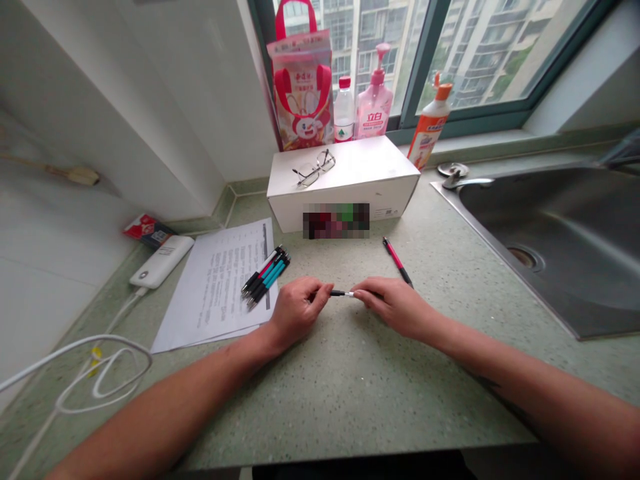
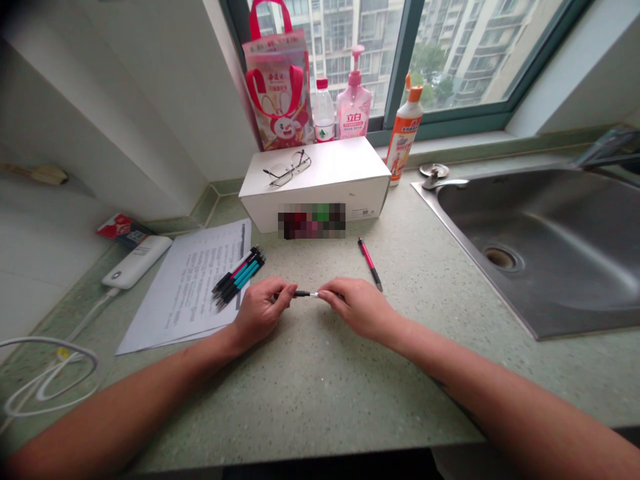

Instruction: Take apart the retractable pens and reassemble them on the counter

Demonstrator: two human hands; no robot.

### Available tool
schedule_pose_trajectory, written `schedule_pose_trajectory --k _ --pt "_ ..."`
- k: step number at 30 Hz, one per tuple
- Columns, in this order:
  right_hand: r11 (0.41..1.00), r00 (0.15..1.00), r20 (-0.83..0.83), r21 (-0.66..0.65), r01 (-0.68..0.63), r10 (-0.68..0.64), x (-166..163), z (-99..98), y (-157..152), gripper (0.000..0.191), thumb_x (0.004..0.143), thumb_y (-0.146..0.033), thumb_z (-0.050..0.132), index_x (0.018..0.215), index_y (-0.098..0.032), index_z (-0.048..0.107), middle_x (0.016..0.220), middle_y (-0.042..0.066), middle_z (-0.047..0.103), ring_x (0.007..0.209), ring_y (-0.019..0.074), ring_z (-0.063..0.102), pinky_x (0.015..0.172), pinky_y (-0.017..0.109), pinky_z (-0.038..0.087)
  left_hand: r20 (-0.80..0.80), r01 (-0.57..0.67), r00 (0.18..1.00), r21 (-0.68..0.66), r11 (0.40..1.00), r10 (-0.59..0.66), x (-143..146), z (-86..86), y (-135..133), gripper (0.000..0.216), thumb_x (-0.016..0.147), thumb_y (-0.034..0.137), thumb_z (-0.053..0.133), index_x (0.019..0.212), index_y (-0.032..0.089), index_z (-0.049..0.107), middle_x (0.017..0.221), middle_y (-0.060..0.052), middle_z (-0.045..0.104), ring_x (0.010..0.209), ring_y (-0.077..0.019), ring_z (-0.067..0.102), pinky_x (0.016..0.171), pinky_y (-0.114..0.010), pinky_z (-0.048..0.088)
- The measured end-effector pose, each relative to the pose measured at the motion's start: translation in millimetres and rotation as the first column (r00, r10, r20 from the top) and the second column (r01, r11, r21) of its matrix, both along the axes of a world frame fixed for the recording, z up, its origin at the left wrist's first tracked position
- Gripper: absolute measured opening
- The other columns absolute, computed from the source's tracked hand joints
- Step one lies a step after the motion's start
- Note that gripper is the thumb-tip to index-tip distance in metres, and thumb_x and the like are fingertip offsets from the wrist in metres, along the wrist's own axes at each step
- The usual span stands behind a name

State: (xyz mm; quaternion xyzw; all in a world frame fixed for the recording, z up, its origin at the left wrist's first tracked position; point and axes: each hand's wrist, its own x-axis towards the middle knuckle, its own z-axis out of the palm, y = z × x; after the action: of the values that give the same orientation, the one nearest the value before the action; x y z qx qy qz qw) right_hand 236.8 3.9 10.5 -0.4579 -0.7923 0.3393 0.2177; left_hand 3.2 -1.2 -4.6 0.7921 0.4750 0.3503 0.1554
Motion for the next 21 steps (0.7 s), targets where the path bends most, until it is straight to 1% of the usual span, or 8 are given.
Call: schedule_pose_trajectory --k 3,5,7,9,11,15,17,21 --pt "0.996 1.000 -0.009 0.086 0.003 -0.002 1.1 -0.2 0.1 0.020 0.097 -0.037 0.057 0.100 -0.022 0.072 0.097 0.006 0.072 0.085 0.0192 0.066 0.077 0.034 0.049 0.001 0.040 0.999 0.000 0.999 -0.040 0.6 1.3 0.2 0.030 0.099 0.036 0.054 0.080 0.017 0.068 0.071 -0.003 0.067 0.063 -0.0139 0.060 0.061 -0.027 0.045" --pt "0.992 1.000 -0.002 0.127 0.015 -0.015 1.6 -1.8 -0.3 0.018 0.096 -0.037 0.061 0.102 -0.023 0.071 0.097 0.006 0.071 0.083 0.0185 0.066 0.076 0.033 0.049 0.013 0.100 0.995 0.006 0.995 -0.100 1.2 2.0 0.5 0.021 0.097 0.035 0.058 0.095 0.017 0.070 0.082 -0.004 0.072 0.071 -0.0156 0.065 0.067 -0.028 0.050" --pt "0.988 1.000 0.020 0.152 0.009 -0.012 1.4 -3.8 -1.1 0.017 0.095 -0.037 0.062 0.103 -0.024 0.072 0.097 0.005 0.071 0.083 0.0187 0.066 0.076 0.033 0.050 0.011 0.169 0.986 0.029 0.985 -0.169 1.6 2.0 1.0 0.020 0.096 0.034 0.061 0.104 0.017 0.070 0.087 -0.006 0.073 0.077 -0.0173 0.067 0.072 -0.031 0.053" --pt "0.986 0.999 0.049 0.166 -0.013 0.005 0.6 -5.0 -1.7 0.016 0.096 -0.035 0.062 0.103 -0.025 0.072 0.098 0.005 0.072 0.086 0.0196 0.067 0.077 0.034 0.050 -0.020 0.228 0.974 0.059 0.972 -0.228 1.7 1.6 1.6 0.017 0.097 0.031 0.061 0.103 0.018 0.071 0.087 -0.006 0.074 0.080 -0.0183 0.067 0.075 -0.033 0.053" --pt "0.985 0.998 0.069 0.172 -0.021 0.009 -0.2 -4.8 -1.9 0.016 0.097 -0.033 0.060 0.102 -0.024 0.072 0.098 0.006 0.073 0.088 0.0206 0.068 0.078 0.035 0.050 -0.058 0.252 0.967 0.071 0.965 -0.249 1.5 1.0 2.2 0.015 0.098 0.026 0.060 0.100 0.018 0.072 0.087 -0.007 0.074 0.082 -0.0190 0.066 0.076 -0.034 0.053" --pt "0.990 1.000 0.014 0.142 0.016 -0.018 -0.6 -0.2 -1.4 0.015 0.096 -0.033 0.060 0.100 -0.023 0.070 0.097 0.006 0.073 0.087 0.0201 0.067 0.079 0.035 0.050 -0.136 0.237 0.964 0.061 0.969 -0.227 0.8 -0.2 2.2 0.017 0.097 0.027 0.061 0.106 0.019 0.071 0.093 -0.008 0.074 0.087 -0.0212 0.066 0.080 -0.037 0.053" --pt "0.990 0.999 -0.019 0.133 0.037 -0.035 -0.3 2.2 -1.5 0.017 0.096 -0.033 0.057 0.101 -0.023 0.069 0.097 0.006 0.072 0.086 0.0192 0.067 0.078 0.034 0.050 -0.161 0.214 0.966 0.055 0.975 -0.203 0.5 -1.4 2.1 0.016 0.096 0.026 0.060 0.106 0.019 0.070 0.093 -0.008 0.074 0.087 -0.0217 0.066 0.081 -0.039 0.053" --pt "0.982 0.995 0.003 0.159 0.100 -0.101 2.1 3.2 -0.3 0.021 0.092 -0.023 0.051 0.105 -0.022 0.068 0.096 0.005 0.071 0.079 0.0178 0.065 0.072 0.033 0.049 -0.127 0.103 0.987 0.043 0.994 -0.097 -1.3 -4.7 4.3 0.014 0.095 0.019 0.059 0.106 0.018 0.068 0.096 -0.008 0.074 0.089 -0.0224 0.067 0.084 -0.040 0.053"
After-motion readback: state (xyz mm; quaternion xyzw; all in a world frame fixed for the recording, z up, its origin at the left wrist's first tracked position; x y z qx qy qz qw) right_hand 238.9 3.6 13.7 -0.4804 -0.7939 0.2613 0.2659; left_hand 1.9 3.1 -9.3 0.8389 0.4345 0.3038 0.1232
